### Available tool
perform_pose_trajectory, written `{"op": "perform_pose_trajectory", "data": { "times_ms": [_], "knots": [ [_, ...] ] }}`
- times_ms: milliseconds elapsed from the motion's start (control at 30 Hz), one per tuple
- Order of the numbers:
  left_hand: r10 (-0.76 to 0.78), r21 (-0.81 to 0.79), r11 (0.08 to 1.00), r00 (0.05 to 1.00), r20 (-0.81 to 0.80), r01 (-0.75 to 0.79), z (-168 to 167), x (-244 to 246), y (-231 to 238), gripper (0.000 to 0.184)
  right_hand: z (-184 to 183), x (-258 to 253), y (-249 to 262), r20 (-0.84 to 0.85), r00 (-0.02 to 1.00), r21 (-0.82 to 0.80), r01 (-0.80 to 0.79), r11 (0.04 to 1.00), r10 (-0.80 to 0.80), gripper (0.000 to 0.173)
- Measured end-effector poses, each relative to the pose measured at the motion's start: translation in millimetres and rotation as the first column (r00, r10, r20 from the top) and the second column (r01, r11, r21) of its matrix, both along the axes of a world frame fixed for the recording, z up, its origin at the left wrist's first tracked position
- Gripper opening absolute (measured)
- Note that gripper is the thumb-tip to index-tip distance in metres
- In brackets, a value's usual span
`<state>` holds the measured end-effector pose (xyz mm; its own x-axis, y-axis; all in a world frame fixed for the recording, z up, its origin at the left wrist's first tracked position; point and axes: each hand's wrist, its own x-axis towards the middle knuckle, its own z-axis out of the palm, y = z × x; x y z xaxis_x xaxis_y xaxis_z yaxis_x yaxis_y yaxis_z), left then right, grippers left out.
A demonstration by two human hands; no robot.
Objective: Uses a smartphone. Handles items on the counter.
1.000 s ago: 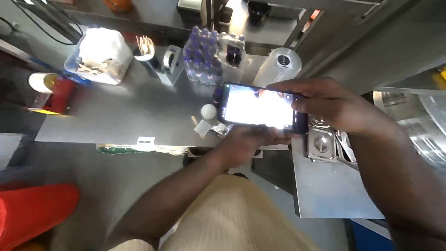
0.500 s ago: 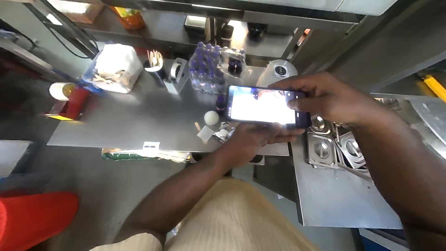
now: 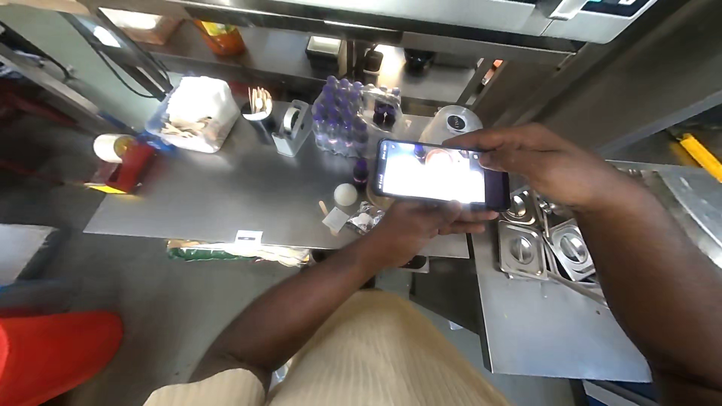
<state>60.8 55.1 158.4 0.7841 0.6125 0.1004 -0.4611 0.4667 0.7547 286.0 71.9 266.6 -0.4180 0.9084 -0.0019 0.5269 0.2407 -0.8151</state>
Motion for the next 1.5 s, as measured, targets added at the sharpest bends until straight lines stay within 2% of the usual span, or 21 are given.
{"op": "perform_pose_trajectory", "data": {
  "times_ms": [233, 333, 433, 533, 567, 633, 667, 733, 767, 833, 900, 967, 1033, 1133, 1233, 1333, 1433, 1500],
  "knots": [
    [-0.014, -0.013, 1.0, 0.998, -0.066, 0.013, -6.4, -1.9, -5.0, 0.033, -4.1, 0.3, -6.3, 0.041, 0.997, -0.009, 0.058, 0.998, -0.058, 0.04],
    [-0.068, -0.001, 0.998, 0.995, -0.068, 0.069, -10.0, -2.2, -2.8, 0.033, -13.6, 1.4, -16.0, 0.033, 0.996, -0.035, 0.084, 0.996, -0.082, 0.041],
    [-0.158, 0.026, 0.985, 0.949, -0.274, 0.171, -30.5, -16.5, -12.1, 0.026, -49.4, -0.9, -41.4, -0.066, 0.981, -0.128, 0.175, 0.976, -0.184, 0.044],
    [-0.313, 0.026, 0.934, 0.853, -0.418, 0.356, -66.2, -29.6, -24.3, 0.023, -119.9, -13.8, -87.2, -0.166, 0.932, -0.376, 0.242, 0.894, -0.322, 0.05],
    [-0.338, 0.034, 0.912, 0.796, -0.502, 0.408, -74.2, -33.6, -28.4, 0.025, -147.5, -21.1, -105.2, -0.23, 0.89, -0.468, 0.253, 0.847, -0.393, 0.053],
    [-0.33, 0.093, 0.879, 0.737, -0.59, 0.468, -84.6, -40.2, -33.3, 0.026, -195.9, -38.3, -136.9, -0.404, 0.732, -0.581, 0.259, 0.772, -0.549, 0.072],
    [-0.295, 0.147, 0.871, 0.738, -0.607, 0.469, -92.3, -44.2, -34.8, 0.028, -212.7, -47.0, -149.6, -0.467, 0.63, -0.618, 0.269, 0.739, -0.621, 0.082],
    [-0.232, 0.209, 0.872, 0.749, -0.621, 0.443, -108.0, -53.9, -34.6, 0.031, -233.1, -67.6, -165.5, -0.533, 0.466, -0.642, 0.321, 0.696, -0.706, 0.088],
    [-0.218, 0.197, 0.884, 0.748, -0.626, 0.423, -111.5, -57.2, -35.5, 0.031, -237.6, -77.9, -171.3, -0.529, 0.428, -0.634, 0.375, 0.677, -0.732, 0.086],
    [-0.207, 0.112, 0.925, 0.729, -0.652, 0.363, -108.4, -59.1, -38.7, 0.034, -240.0, -91.3, -175.6, -0.507, 0.42, -0.589, 0.469, 0.658, -0.753, 0.075],
    [-0.211, -0.012, 0.962, 0.71, -0.672, 0.274, -98.9, -57.1, -41.2, 0.044, -236.2, -95.5, -171.0, -0.533, 0.399, -0.566, 0.488, 0.665, -0.746, 0.074],
    [-0.209, -0.11, 0.978, 0.773, -0.599, 0.179, -102.7, -54.0, -45.4, 0.056, -233.6, -93.5, -165.1, -0.607, 0.377, -0.529, 0.464, 0.71, -0.699, 0.077],
    [-0.217, -0.151, 0.975, 0.862, -0.458, 0.165, -110.6, -50.1, -47.9, 0.072, -232.1, -89.7, -160.3, -0.674, 0.364, -0.481, 0.444, 0.756, -0.642, 0.08],
    [-0.234, -0.198, 0.965, 0.908, -0.348, 0.173, -109.8, -43.6, -47.6, 0.088, -230.6, -88.2, -159.1, -0.707, 0.337, -0.46, 0.45, 0.766, -0.622, 0.075],
    [-0.224, -0.207, 0.965, 0.914, -0.338, 0.16, -106.4, -39.8, -41.8, 0.086, -230.0, -86.5, -154.4, -0.71, 0.331, -0.466, 0.44, 0.767, -0.621, 0.072],
    [-0.195, -0.186, 0.974, 0.902, -0.386, 0.131, -101.8, -39.9, -39.4, 0.079, -222.7, -84.1, -152.0, -0.667, 0.398, -0.47, 0.432, 0.77, -0.63, 0.066],
    [-0.177, -0.18, 0.977, 0.899, -0.4, 0.112, -98.0, -43.2, -39.8, 0.062, -213.7, -84.6, -148.5, -0.573, 0.516, -0.469, 0.43, 0.771, -0.637, 0.085],
    [-0.163, -0.169, 0.98, 0.906, -0.391, 0.104, -97.1, -44.7, -36.5, 0.06, -209.4, -87.1, -142.0, -0.536, 0.568, -0.448, 0.435, 0.781, -0.624, 0.096]
  ]
}}
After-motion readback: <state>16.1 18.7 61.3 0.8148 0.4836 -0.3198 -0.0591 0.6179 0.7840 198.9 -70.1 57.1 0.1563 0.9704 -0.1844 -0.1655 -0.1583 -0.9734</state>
